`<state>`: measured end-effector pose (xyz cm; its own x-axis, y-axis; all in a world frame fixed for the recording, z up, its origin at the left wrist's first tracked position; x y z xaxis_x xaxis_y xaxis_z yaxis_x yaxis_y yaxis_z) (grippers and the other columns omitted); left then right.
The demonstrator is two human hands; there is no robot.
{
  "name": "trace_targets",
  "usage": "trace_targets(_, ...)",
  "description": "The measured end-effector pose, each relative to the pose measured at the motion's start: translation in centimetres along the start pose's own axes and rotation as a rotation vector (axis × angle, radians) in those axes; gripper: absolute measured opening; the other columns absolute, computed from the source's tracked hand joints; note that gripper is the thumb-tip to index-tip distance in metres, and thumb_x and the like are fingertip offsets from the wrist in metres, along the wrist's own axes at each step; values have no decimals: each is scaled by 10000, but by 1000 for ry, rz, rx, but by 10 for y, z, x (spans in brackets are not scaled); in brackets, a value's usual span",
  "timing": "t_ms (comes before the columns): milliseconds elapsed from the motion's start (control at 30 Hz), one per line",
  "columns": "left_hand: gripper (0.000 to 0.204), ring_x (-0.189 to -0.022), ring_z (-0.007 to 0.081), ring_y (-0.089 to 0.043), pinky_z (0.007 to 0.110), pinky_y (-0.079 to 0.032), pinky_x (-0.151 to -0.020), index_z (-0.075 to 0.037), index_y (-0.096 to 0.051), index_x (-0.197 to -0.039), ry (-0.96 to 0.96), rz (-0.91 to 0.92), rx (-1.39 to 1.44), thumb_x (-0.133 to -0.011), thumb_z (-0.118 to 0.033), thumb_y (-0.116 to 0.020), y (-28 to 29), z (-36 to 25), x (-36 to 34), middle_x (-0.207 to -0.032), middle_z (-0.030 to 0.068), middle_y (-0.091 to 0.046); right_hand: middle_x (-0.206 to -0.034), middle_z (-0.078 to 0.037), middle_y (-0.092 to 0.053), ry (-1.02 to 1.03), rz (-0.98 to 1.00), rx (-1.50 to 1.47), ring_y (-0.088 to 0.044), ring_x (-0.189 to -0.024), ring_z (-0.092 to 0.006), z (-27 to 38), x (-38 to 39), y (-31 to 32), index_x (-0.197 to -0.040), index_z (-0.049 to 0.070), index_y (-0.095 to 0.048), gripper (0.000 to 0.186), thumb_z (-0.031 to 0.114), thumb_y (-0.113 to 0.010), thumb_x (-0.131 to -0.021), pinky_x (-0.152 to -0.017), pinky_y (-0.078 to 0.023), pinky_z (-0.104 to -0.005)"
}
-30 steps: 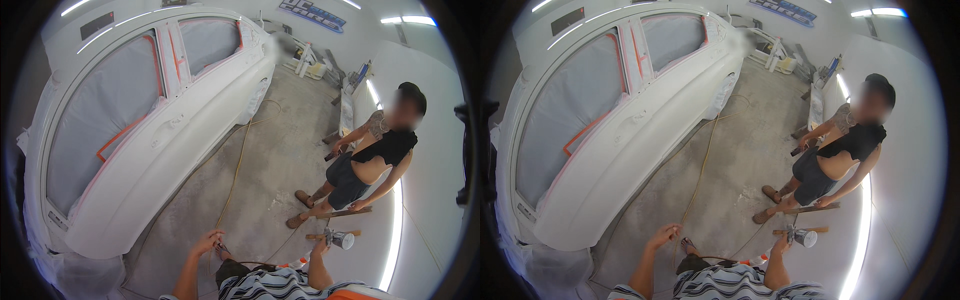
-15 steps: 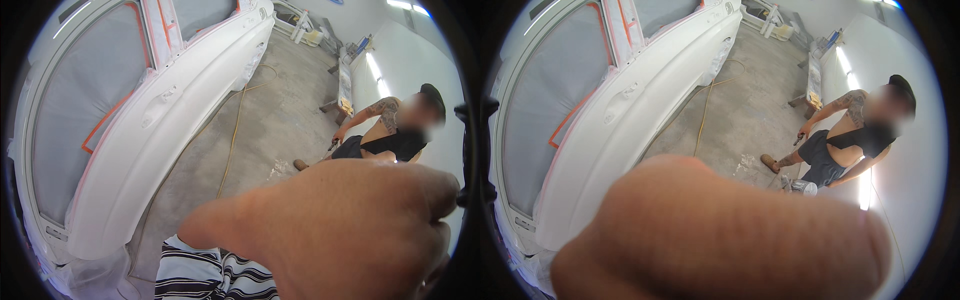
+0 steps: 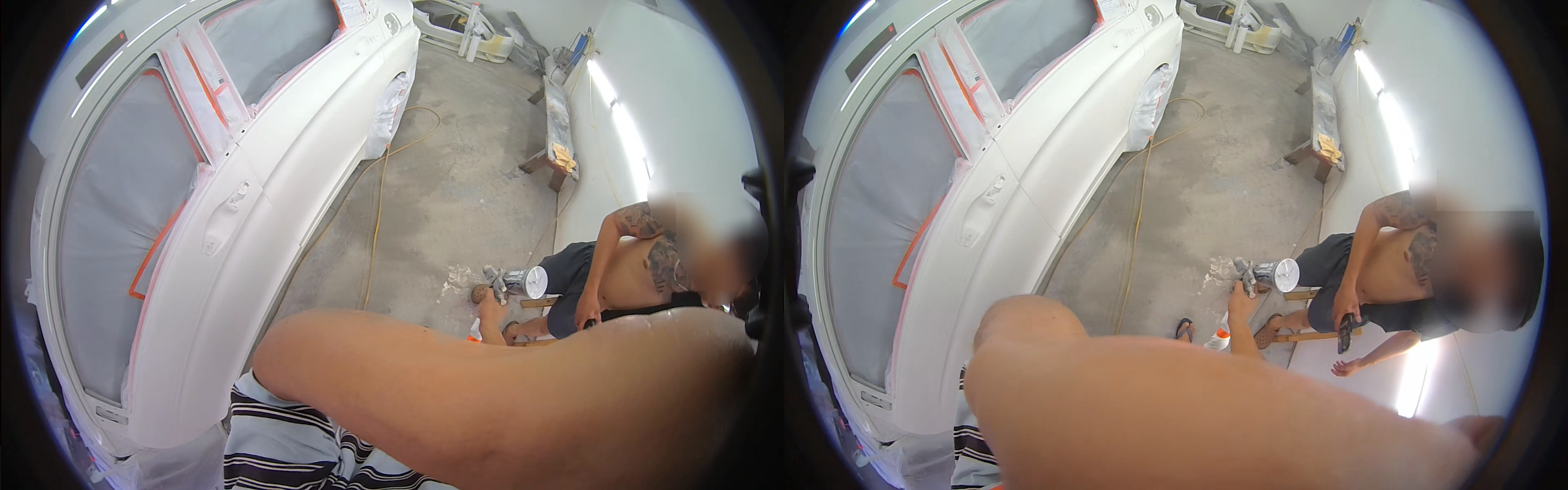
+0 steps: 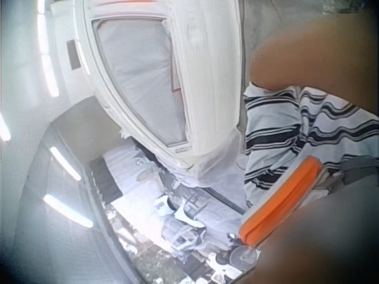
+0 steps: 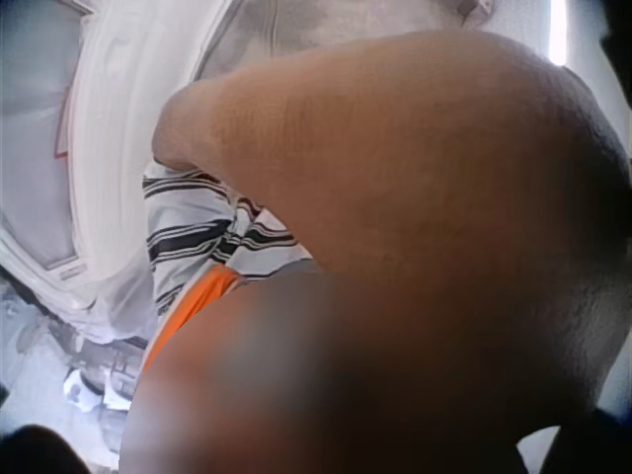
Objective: The person spray paints the front and side of a white car with a paint gun. They pause to refill the paint cup from a container on a shelf, then resume spraying the car's body panels.
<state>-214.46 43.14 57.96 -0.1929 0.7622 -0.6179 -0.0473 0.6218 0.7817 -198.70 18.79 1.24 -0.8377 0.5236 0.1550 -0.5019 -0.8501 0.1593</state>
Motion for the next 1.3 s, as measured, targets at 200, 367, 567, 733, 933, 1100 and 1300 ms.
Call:
trace_targets(200, 191, -630, 272, -642, 380, -485, -560, -69, -665, -1001, 137, -130, 21, -818, -124, -655, -32, 73, -41, -790, 78, -645, -1056, -104, -718, -46, 131, -93, -656, -970, -196, 28, -44, -45, -1209, -29, -656, 433, 194, -751, -851, -888, -497, -329)
trace_targets(367, 139, -580, 311, -587, 390, -460, -565, -93, -643, -1064, 647, -132, 437, -952, -78, -562, -171, 196, 51, -798, 84, -661, -858, -58, -665, 206, 191, -43, -602, -717, -164, 62, -106, -75, -1141, 16, -666, 401, 302, -789, -888, -667, -482, -332)
trace_targets(567, 453, -1145, 342, -617, 411, -476, -995, -86, -556, -1349, 1483, 199, 651, -915, -197, -623, -417, 239, 246, -1251, 181, -626, -779, 10, -595, 133, 350, 59, -489, -499, -80, 181, -170, -120, -1087, 49, -664, 391, 397, -757, -933, -440, -390, -262)
trace_targets(733, 628, -1329, 357, -519, 522, -371, -1118, -179, -490, -1464, 1652, 583, 360, -886, -363, -654, -495, 289, 307, -1500, 140, -499, -842, -1, -599, 71, 567, -82, -488, -505, -83, 313, -209, -196, -1096, 40, -651, 366, 376, -721, -969, -438, -395, -259)
trace_targets(933, 441, -1129, 329, -668, 480, -476, -1000, -153, -683, -1249, 2047, 347, 515, -906, -425, -630, -492, 424, 380, -1155, 147, -719, -848, -4, -607, 194, 716, -126, -489, -519, -85, 453, -281, -330, -1056, 16, -644, 258, 244, -711, -956, -463, -412, -258)
trace_targets(1100, 447, -1180, 328, -656, 475, -500, -1007, -169, -725, -1237, 2255, 492, 492, -923, -455, -586, -470, 420, 449, -1256, 136, -702, -1070, -63, -705, 170, 871, -149, -458, -521, -77, 562, -351, -439, -1262, 65, -590, 347, 136, -665, -931, -458, -418, -253)
trace_targets(1300, 456, -1116, 374, -660, 478, -506, -954, -104, -724, -1186, 2654, 383, 632, -914, -448, -598, -492, 357, 422, -1171, 199, -697, -1060, -85, -718, 215, 1083, -232, -437, -526, -62, 621, -410, -547, -1291, 72, -569, 375, 126, -656, -930, -457, -408, -238)
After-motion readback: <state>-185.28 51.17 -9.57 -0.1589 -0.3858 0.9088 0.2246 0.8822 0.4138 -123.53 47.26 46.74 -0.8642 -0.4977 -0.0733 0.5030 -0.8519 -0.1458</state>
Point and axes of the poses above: each hand's wrist, its own x-axis away from the middle knuckle, its own y-axis out of the back of the hand, z = x × y, the point moved 1 cm from there along -x, towards the middle knuckle
